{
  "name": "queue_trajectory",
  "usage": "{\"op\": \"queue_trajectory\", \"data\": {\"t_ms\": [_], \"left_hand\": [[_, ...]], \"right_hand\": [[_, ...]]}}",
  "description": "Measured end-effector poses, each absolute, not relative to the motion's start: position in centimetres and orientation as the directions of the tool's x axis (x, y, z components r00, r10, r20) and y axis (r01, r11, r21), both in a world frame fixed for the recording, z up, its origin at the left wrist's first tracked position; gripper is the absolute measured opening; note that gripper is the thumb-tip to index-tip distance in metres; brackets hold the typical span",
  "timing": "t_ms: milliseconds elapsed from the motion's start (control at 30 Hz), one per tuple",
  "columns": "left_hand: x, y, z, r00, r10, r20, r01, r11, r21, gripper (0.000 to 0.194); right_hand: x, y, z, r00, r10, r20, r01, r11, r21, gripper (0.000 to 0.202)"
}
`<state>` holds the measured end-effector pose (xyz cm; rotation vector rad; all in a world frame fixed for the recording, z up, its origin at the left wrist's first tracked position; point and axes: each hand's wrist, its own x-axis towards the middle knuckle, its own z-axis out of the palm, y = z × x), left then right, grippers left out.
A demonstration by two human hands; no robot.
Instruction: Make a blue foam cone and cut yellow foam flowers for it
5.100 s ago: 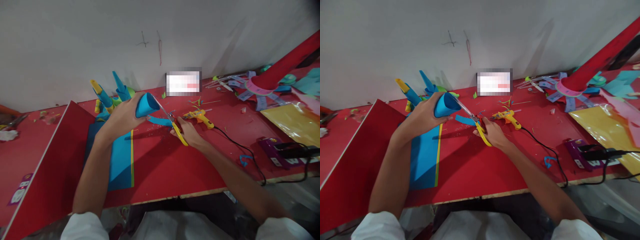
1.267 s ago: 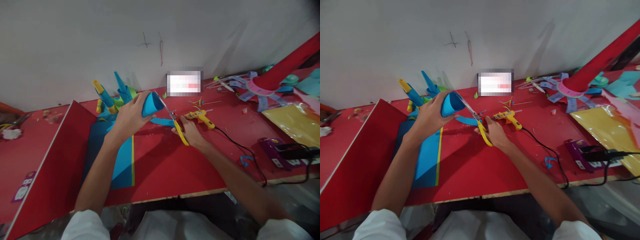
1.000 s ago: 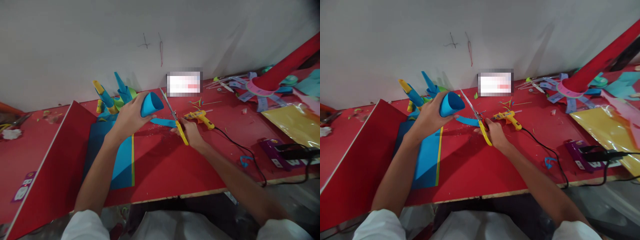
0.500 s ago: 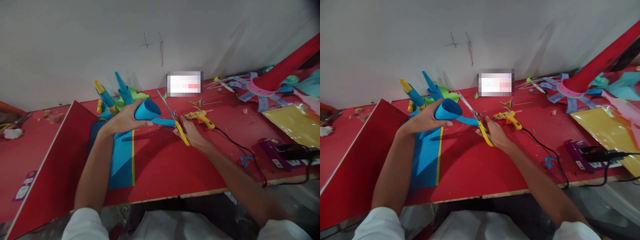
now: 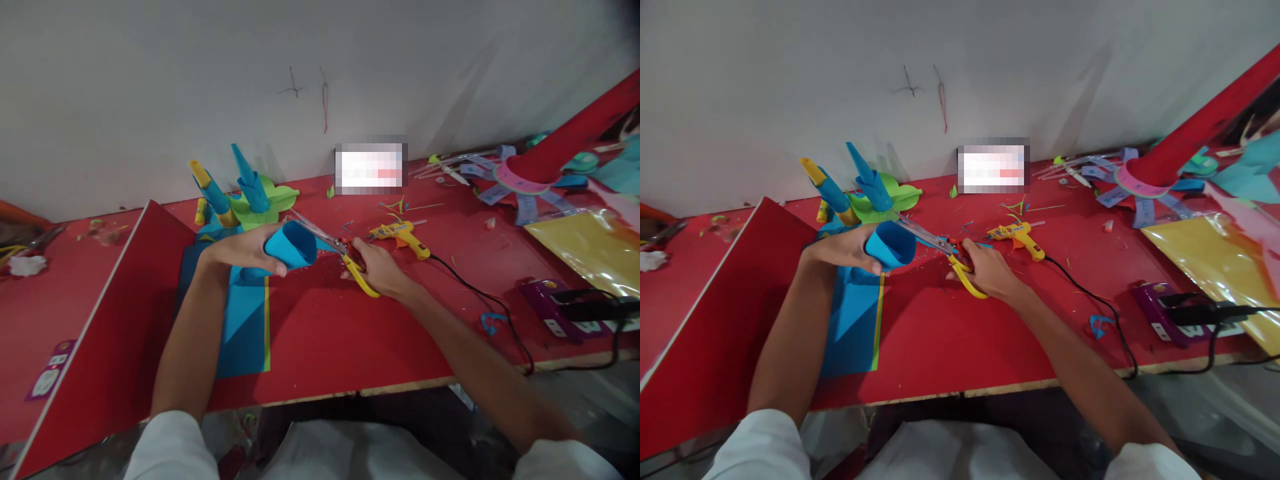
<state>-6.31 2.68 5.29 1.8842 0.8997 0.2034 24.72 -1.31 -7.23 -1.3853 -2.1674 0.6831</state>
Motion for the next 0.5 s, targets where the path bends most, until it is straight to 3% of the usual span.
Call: {"op": "queue_trajectory", "data": {"t_ms": [167, 333, 500], "left_hand": [[-6.61, 2.74, 5.50, 0.731, 0.633, -0.257, 0.505, -0.248, 0.827, 0.088], [-6.48, 2.81, 5.47, 0.743, 0.624, -0.243, 0.460, -0.212, 0.862, 0.077], [-6.80, 2.89, 5.11, 0.739, 0.618, -0.268, 0.454, -0.163, 0.876, 0.072]], "right_hand": [[24.69, -1.56, -6.73, -0.393, 0.910, 0.134, 0.653, 0.379, -0.656, 0.046], [24.47, -1.48, -6.84, -0.356, 0.922, 0.151, 0.639, 0.358, -0.681, 0.051], [24.39, -1.45, -6.61, -0.254, 0.952, 0.173, 0.595, 0.295, -0.748, 0.056]]}}
